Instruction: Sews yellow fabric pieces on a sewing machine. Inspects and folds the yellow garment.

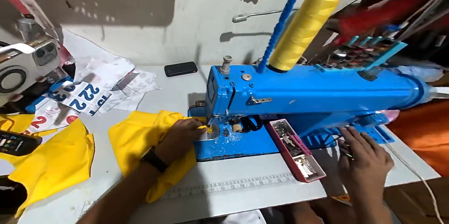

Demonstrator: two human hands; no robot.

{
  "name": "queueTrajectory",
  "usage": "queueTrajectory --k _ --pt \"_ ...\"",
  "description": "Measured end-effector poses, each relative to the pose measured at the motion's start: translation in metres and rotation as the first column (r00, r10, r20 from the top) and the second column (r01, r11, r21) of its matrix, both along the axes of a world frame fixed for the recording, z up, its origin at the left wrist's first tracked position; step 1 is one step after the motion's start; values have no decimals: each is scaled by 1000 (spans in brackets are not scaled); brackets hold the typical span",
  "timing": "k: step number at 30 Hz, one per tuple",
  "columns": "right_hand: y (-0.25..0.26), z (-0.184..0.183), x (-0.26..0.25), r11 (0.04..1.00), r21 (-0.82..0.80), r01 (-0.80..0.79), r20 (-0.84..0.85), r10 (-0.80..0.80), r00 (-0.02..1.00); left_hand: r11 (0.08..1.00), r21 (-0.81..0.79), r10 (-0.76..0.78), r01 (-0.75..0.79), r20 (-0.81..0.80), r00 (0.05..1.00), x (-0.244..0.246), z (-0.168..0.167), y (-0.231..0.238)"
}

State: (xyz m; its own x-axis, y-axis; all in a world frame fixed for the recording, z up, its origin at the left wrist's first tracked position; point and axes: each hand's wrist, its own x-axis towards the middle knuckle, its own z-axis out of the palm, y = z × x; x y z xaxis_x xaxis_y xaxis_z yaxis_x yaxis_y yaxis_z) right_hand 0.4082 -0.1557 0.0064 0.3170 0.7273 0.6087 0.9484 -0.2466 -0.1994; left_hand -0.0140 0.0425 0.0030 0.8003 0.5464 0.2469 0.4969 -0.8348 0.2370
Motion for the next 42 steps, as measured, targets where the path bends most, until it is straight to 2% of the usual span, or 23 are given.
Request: queueTrajectory --k 3,5,8,10,15,18,23,26,29,31,33,38,42 --pt "-11 9 -17 999 0 -45 -41 45 998 999 27 17 -19 52 999 1 -5 4" --pt "-20 13 -21 992 -105 -70 -198 48 979 999 -33 24 -21 88 996 2 -3 12" --pt "-27 23 -26 961 -222 -164 -387 68 919 925 -362 141 -121 29 990 8 21 26" --pt "-26 28 -35 941 -257 -220 -463 80 883 859 -461 263 -222 26 964 15 30 34" --pt "-5 27 -60 946 -274 -172 -452 31 892 770 -477 438 -423 -88 895 44 43 36" --pt "5 17 -68 969 -211 -128 -435 25 900 729 -535 451 -427 -95 888 46 43 38" --pt "0 2 -71 992 -28 -126 -368 106 924 678 -587 493 -442 -82 866 42 38 35" --pt "-5 3 -70 993 29 -116 -336 119 934 628 -576 602 -524 -67 796 38 33 29" --pt "1 10 -81 984 69 -166 -328 180 928 578 -572 724 -582 31 689 26 29 24" --pt "10 16 -92 976 49 -213 -293 218 931 580 -600 761 -551 158 629 12 28 19" --pt "19 23 -92 977 -45 -207 -288 186 939 576 -654 771 -490 237 591 -3 30 11" --pt "32 35 -67 899 -417 -136 -382 -38 923 574 -787 700 -226 327 635 -36 35 -14" --pt "34 30 -69 894 -442 -72 -303 -74 950 562 -826 660 -46 413 627 -47 30 -17"
